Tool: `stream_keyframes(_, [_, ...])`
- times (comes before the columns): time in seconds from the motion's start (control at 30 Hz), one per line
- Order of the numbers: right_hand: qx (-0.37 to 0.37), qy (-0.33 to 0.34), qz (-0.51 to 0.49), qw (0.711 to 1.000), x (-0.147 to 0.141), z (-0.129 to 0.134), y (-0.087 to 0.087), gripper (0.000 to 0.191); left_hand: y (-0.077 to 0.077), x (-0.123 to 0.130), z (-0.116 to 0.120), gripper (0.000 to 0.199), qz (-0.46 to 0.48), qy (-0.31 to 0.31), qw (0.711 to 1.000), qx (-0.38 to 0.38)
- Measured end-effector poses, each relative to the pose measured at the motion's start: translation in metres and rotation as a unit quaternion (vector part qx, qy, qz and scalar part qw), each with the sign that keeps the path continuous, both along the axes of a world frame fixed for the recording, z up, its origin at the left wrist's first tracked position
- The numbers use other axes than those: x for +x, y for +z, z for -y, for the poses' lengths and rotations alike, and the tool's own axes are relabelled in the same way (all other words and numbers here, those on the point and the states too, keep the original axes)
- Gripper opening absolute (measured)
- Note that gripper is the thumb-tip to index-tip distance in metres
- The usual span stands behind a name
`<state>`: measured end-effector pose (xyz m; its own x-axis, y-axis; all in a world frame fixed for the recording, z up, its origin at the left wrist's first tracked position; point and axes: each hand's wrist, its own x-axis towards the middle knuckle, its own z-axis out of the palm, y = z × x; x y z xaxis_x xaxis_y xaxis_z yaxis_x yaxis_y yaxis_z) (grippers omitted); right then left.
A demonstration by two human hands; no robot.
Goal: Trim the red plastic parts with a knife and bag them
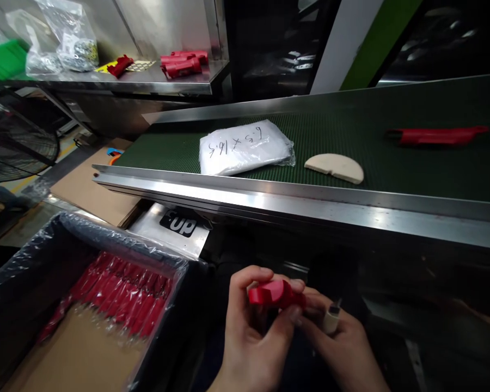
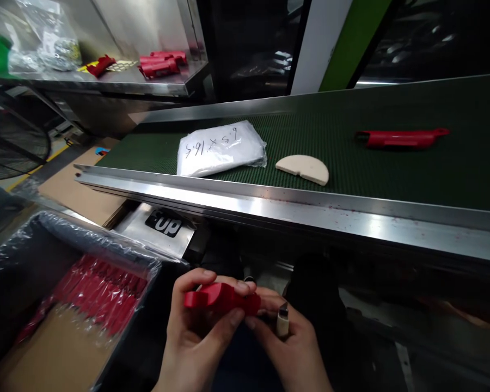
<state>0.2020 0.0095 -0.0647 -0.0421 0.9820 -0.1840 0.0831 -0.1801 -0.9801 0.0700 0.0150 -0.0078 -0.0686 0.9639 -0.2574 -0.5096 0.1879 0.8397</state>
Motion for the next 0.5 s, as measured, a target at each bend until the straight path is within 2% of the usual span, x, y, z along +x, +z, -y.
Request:
stream_keyframes(0.1, [0.008, 0.022, 0.0, 1.0, 0.001, 0.001, -0.002, 0.014, 0.0, 0.0, 0.001, 0.035, -0.025, -0.004, 1.0, -0.009])
stream_keyframes(0.2, [0.029, 0.032, 0.019, 0.999, 0.005, 0.005, -0.005, 0.012, 0.002, -0.006, -0.001, 0.035, -0.051, 0.018, 0.998, -0.038])
stream_keyframes(0.3, [0.071, 0.002, 0.046, 0.996, 0.011, 0.007, -0.005, 0.012, 0.003, -0.02, -0.007, 0.032, -0.112, 0.039, 0.991, -0.056])
stream_keyframes(0.37, [0.097, -0.024, 0.058, 0.993, 0.015, 0.007, -0.001, 0.012, 0.001, -0.029, -0.01, 0.033, -0.145, 0.031, 0.986, -0.069])
stream_keyframes(0.5, [0.121, -0.061, 0.066, 0.989, 0.02, 0.006, 0.007, 0.012, -0.007, -0.042, -0.012, 0.04, -0.119, -0.009, 0.986, -0.12])
